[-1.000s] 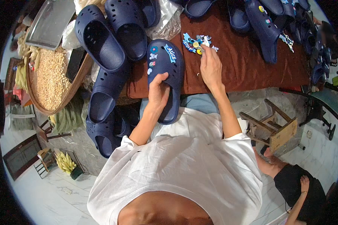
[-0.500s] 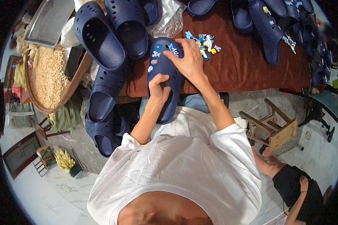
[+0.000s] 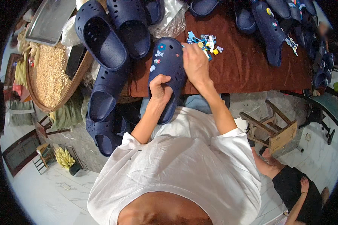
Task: Attaching decorative charms to the holes of foam clogs.
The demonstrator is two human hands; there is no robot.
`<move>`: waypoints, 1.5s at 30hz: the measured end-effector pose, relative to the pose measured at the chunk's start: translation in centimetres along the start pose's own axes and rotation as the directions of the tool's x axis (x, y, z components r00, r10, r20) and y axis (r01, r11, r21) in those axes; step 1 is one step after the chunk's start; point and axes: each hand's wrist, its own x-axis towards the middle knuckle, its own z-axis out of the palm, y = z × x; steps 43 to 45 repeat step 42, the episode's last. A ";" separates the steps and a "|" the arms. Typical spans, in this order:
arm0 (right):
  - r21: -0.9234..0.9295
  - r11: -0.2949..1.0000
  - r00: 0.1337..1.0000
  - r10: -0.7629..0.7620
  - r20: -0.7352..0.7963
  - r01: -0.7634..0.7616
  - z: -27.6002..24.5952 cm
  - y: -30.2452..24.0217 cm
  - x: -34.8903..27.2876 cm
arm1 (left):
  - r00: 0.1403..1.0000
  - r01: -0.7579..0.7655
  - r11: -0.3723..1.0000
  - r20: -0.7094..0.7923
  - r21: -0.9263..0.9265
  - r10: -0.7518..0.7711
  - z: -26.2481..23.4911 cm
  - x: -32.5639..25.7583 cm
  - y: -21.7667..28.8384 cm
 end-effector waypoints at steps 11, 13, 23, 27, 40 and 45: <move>-0.210 0.975 0.994 -0.084 -0.065 0.069 -2.0 2.0 1.2 | 0.985 0.007 0.970 0.168 -0.243 0.035 1.9 -1.2 1.5; -0.106 0.986 0.991 -0.130 -0.018 0.128 -2.2 1.1 1.9 | 0.978 0.057 0.956 0.207 -0.287 0.004 1.3 -0.8 1.6; 0.058 0.931 0.897 -0.364 0.252 0.362 -0.3 -0.5 2.8 | 0.987 0.105 0.980 0.141 -0.171 -0.082 1.1 -1.7 2.3; 0.156 0.926 0.896 -0.373 0.240 0.344 -0.6 0.0 2.0 | 0.992 0.123 0.988 0.012 -0.095 -0.123 0.8 -1.9 3.5; 0.241 0.952 0.982 -0.181 -0.054 0.189 -0.6 1.5 -0.4 | 0.994 0.091 0.996 -0.066 0.012 -0.090 1.2 -2.0 3.4; 0.277 0.955 0.993 -0.086 -0.079 0.105 -0.7 1.4 -0.4 | 0.991 0.124 0.992 -0.057 -0.005 -0.124 0.9 -2.2 3.5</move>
